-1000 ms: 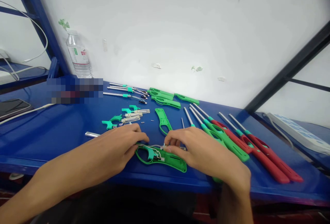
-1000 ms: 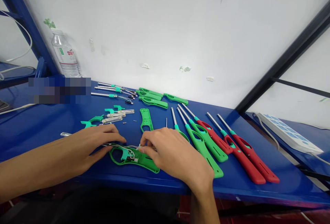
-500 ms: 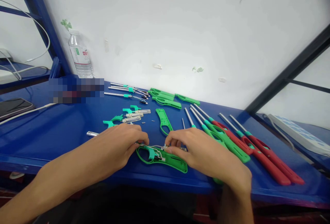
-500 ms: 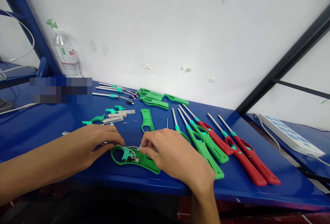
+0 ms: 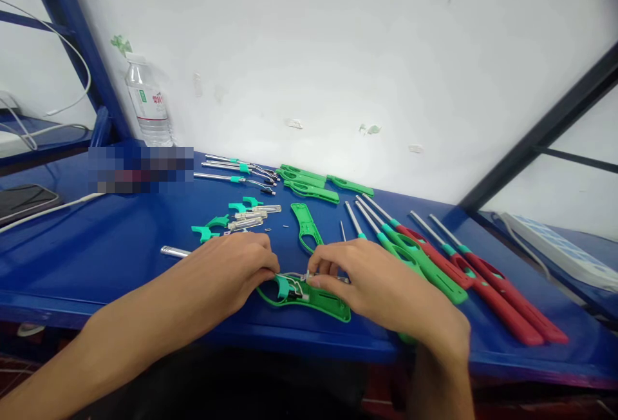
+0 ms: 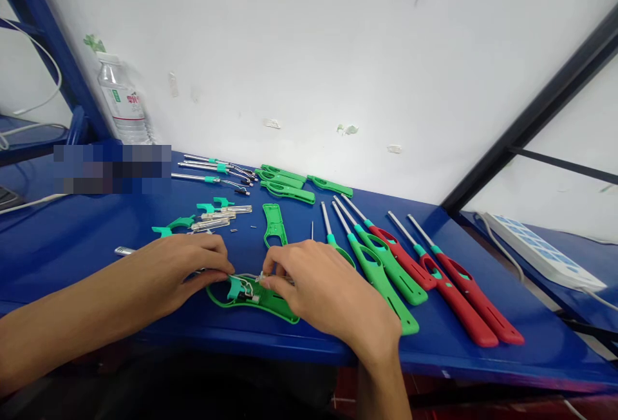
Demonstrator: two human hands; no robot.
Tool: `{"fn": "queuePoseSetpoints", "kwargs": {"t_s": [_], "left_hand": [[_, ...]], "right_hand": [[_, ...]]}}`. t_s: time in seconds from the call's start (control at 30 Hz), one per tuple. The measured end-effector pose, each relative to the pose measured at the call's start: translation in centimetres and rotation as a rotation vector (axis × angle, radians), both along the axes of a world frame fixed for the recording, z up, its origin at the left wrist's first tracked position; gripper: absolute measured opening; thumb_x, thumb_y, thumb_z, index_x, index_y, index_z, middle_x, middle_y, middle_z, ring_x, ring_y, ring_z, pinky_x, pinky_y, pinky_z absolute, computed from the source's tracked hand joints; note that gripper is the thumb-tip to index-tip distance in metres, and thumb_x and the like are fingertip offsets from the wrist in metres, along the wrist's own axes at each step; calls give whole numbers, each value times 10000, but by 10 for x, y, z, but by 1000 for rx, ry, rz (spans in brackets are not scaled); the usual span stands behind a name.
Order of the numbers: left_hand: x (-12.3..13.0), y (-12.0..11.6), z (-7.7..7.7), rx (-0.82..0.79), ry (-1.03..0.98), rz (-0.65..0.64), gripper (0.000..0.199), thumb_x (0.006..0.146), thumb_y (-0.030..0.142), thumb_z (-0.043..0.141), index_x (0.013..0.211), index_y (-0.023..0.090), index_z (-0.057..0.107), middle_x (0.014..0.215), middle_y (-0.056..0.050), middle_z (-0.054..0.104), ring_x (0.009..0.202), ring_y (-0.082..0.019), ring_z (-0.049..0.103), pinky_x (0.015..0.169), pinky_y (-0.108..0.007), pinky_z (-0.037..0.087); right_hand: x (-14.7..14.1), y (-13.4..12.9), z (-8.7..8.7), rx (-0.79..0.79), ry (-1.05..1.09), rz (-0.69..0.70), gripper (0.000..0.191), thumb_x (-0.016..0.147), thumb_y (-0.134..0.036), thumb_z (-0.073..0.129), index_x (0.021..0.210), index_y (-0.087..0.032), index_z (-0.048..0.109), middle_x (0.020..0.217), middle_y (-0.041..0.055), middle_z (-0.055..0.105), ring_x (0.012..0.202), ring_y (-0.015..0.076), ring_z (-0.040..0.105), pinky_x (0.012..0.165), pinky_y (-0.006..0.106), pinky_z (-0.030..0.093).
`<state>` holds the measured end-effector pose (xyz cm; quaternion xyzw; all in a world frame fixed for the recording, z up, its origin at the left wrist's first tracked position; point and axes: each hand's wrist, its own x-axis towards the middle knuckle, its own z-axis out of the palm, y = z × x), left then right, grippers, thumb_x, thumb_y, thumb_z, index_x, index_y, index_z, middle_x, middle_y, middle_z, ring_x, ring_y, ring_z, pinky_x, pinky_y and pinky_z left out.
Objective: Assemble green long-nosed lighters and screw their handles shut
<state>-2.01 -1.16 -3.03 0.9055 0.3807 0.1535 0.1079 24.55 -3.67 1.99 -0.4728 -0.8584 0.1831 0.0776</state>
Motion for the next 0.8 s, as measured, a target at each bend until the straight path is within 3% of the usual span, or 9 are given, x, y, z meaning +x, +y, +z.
{"fn": "queuePoseSetpoints", "kwargs": {"t_s": [0.27, 0.47, 0.8], "left_hand": [[-2, -2, -7, 4, -2, -43, 332, 1014, 42, 605, 1075, 298, 808, 1077, 9, 764, 907, -180, 694, 726, -338, 409], [-3, 1, -12, 5, -13, -58, 307, 1017, 47, 609, 1049, 298, 782, 1076, 16, 746, 914, -183, 680, 732, -347, 388], [-2, 0, -10, 43, 13, -58, 316, 1028, 48, 616, 1109, 306, 780, 1095, 13, 756, 927, -187, 688, 733, -347, 405]], "right_hand": [[-1, -1, 0, 9, -4, 0, 137, 1123, -331, 707, 1063, -277, 817, 941, -40, 824, 884, 197, 734, 745, 325, 418], [-1, 0, 0, 31, -12, 12, 135, 1121, -324, 717, 1066, -268, 827, 952, -29, 832, 893, 205, 747, 758, 328, 428], [2, -1, -1, 70, 15, 29, 174, 1130, -317, 696, 1104, -282, 864, 1033, -23, 866, 959, 221, 778, 824, 340, 470]]}}
